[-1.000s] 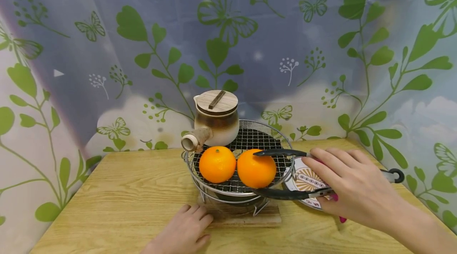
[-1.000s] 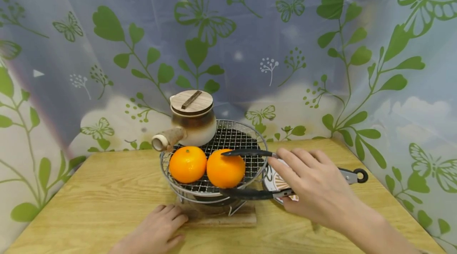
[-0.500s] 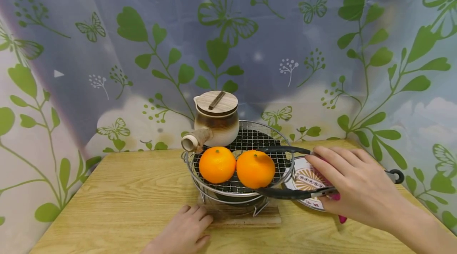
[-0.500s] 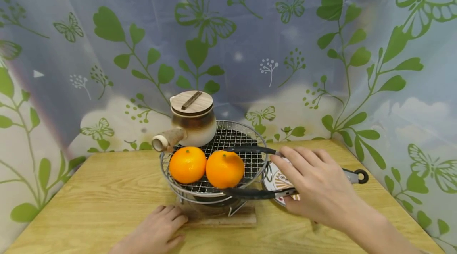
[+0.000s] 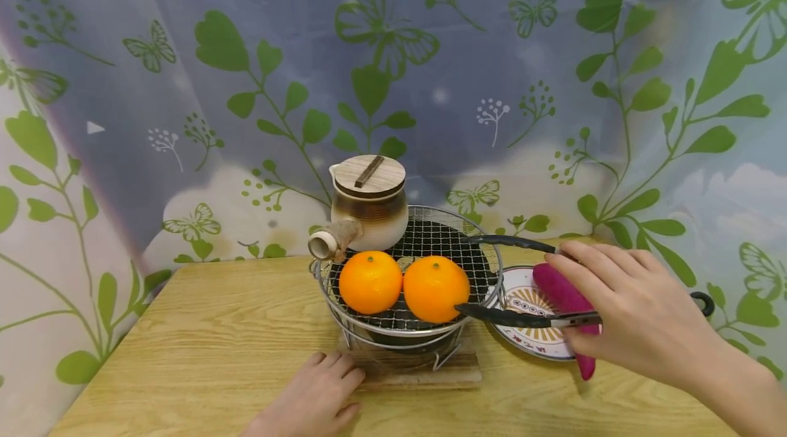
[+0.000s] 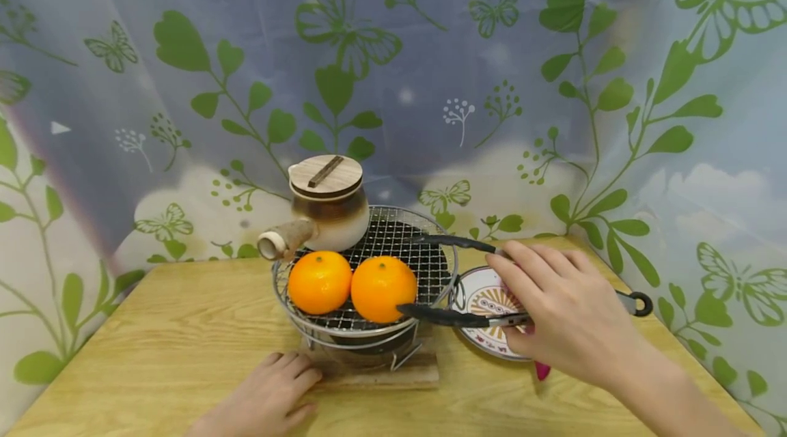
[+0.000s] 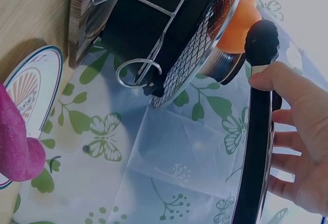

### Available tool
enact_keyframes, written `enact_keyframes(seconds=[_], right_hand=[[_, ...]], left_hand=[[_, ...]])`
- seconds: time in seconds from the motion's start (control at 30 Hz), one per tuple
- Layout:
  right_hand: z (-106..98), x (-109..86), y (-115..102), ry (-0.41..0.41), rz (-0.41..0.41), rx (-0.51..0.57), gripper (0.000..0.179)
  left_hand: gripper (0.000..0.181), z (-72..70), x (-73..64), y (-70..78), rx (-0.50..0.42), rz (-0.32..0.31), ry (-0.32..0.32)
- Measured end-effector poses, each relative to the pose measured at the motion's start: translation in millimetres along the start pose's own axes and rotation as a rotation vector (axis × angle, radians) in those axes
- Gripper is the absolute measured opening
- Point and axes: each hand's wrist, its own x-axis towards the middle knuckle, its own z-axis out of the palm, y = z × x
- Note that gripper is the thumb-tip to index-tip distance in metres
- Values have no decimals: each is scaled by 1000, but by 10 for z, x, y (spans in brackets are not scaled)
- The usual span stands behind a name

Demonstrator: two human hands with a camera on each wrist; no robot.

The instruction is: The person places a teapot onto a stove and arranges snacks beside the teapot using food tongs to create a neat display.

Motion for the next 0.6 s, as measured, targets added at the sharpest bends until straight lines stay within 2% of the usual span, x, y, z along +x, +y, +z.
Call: enact_keyframes(seconds=[0.33,0.6], right_hand=[[24,-151,203,-56,57,-46,76],[83,-281,356,-145,161,-64,83]], left_hand=[[27,-10,2,-11,-11,3,-27],[26,-5,6,-11,-26,-4,-38]])
